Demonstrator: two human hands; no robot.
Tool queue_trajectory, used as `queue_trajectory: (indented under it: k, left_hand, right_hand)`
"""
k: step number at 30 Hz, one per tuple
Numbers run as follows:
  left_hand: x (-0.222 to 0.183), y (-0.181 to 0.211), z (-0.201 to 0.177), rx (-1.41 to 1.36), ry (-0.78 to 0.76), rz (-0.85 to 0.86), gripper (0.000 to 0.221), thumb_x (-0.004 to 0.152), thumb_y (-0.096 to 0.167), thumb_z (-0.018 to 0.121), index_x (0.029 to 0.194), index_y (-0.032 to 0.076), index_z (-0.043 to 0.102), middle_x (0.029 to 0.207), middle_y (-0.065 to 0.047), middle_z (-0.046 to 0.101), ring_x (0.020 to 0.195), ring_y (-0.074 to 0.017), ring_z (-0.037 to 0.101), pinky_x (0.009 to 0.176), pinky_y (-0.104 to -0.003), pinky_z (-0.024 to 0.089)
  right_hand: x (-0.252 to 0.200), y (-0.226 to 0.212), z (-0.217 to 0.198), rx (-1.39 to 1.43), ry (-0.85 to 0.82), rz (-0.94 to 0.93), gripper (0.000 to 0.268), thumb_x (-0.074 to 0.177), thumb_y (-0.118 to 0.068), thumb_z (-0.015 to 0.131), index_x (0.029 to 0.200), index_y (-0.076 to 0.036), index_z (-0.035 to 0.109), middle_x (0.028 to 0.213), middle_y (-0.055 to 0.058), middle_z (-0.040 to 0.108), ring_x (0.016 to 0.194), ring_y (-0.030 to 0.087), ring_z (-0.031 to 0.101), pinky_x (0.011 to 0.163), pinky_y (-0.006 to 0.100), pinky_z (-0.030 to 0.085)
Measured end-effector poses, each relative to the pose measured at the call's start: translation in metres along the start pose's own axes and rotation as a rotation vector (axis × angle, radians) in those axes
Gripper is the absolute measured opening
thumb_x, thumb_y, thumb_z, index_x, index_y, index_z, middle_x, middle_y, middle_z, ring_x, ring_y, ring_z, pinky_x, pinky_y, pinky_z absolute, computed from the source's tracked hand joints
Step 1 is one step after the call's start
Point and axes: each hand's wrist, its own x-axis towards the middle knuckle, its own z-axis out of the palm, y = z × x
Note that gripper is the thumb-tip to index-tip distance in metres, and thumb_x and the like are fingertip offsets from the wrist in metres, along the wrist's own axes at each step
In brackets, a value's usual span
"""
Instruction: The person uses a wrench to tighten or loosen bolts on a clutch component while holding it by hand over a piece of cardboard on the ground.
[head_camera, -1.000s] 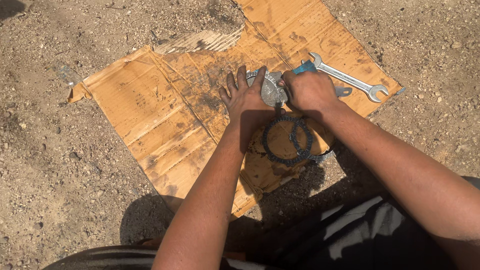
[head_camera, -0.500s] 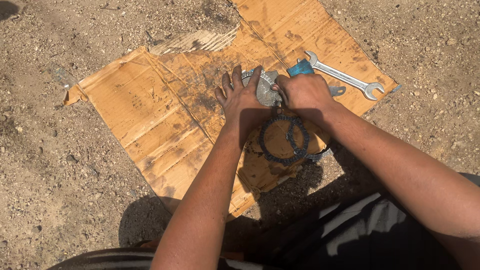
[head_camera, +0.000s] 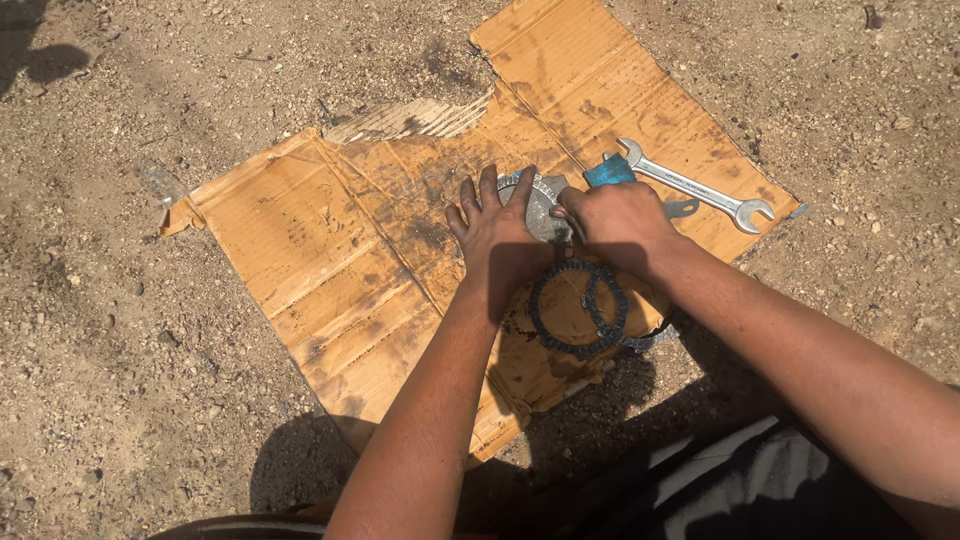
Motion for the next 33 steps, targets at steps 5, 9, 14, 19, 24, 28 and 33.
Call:
queue_trajectory:
  k: [5, 9, 14, 19, 24, 28, 33]
  left_hand:
    - [0.000, -0.001, 0.003, -0.027, 0.007, 0.016, 0.122, 0.054, 0.061, 0.092, 0.158, 0.031, 0.036, 0.167, -0.021, 0.017, 0.155, -0.0481, 0.003, 0.123, -0.066, 0.001]
    - [0.004, -0.002, 0.004, 0.030, -0.038, -0.012, 0.129, 0.049, 0.068, 0.092, 0.157, 0.030, 0.033, 0.167, -0.021, 0.012, 0.154, -0.0475, 0.001, 0.121, -0.066, 0.001]
    - [0.008, -0.003, 0.004, -0.002, -0.061, -0.009, 0.129, 0.049, 0.064, 0.094, 0.158, 0.033, 0.033, 0.168, -0.020, 0.011, 0.155, -0.0465, 0.001, 0.121, -0.067, -0.001]
    - [0.005, -0.009, 0.007, -0.045, -0.008, 0.015, 0.127, 0.049, 0.063, 0.095, 0.157, 0.033, 0.036, 0.167, -0.020, 0.014, 0.155, -0.0467, 0.004, 0.123, -0.067, 0.001]
    - [0.007, -0.007, 0.008, -0.013, -0.007, 0.013, 0.126, 0.049, 0.061, 0.095, 0.156, 0.031, 0.036, 0.166, -0.021, 0.015, 0.154, -0.0476, 0.003, 0.121, -0.067, 0.001]
    - [0.004, -0.004, 0.007, -0.011, 0.020, 0.014, 0.122, 0.052, 0.057, 0.095, 0.156, 0.031, 0.038, 0.167, -0.020, 0.016, 0.154, -0.0482, 0.004, 0.122, -0.066, 0.002]
    - [0.002, 0.001, 0.000, -0.007, 0.003, -0.016, 0.122, 0.051, 0.056, 0.096, 0.155, 0.032, 0.038, 0.167, -0.018, 0.015, 0.155, -0.0446, 0.002, 0.124, -0.062, 0.002]
  right_hand:
    - [0.004, 0.002, 0.001, -0.014, 0.047, 0.091, 0.031, 0.103, -0.040, 0.058, 0.102, -0.011, 0.070, 0.075, 0.018, 0.071, 0.074, 0.040, 0.071, 0.067, 0.052, 0.056]
    - [-0.006, 0.007, 0.001, 0.002, 0.036, 0.055, 0.029, 0.099, -0.037, 0.060, 0.101, -0.010, 0.068, 0.069, 0.017, 0.069, 0.069, 0.037, 0.071, 0.063, 0.051, 0.056]
    - [-0.006, 0.016, -0.003, -0.118, -0.069, 0.089, 0.028, 0.102, -0.037, 0.056, 0.103, -0.012, 0.068, 0.064, 0.014, 0.068, 0.061, 0.033, 0.071, 0.059, 0.049, 0.057]
    - [-0.002, 0.019, -0.003, 0.008, 0.076, 0.098, 0.033, 0.105, -0.039, 0.055, 0.098, -0.010, 0.069, 0.067, 0.014, 0.068, 0.065, 0.035, 0.070, 0.062, 0.050, 0.057]
    - [0.004, 0.014, 0.001, 0.007, -0.020, 0.158, 0.035, 0.103, -0.040, 0.052, 0.110, -0.008, 0.066, 0.068, 0.019, 0.070, 0.067, 0.039, 0.071, 0.065, 0.053, 0.057]
    - [0.000, 0.010, 0.004, 0.040, -0.059, 0.151, 0.039, 0.106, -0.040, 0.050, 0.111, -0.003, 0.063, 0.072, 0.021, 0.071, 0.072, 0.041, 0.071, 0.067, 0.054, 0.057]
    - [-0.007, 0.007, -0.003, 0.050, -0.092, 0.139, 0.038, 0.106, -0.038, 0.050, 0.110, -0.002, 0.063, 0.070, 0.020, 0.070, 0.070, 0.039, 0.071, 0.066, 0.053, 0.057]
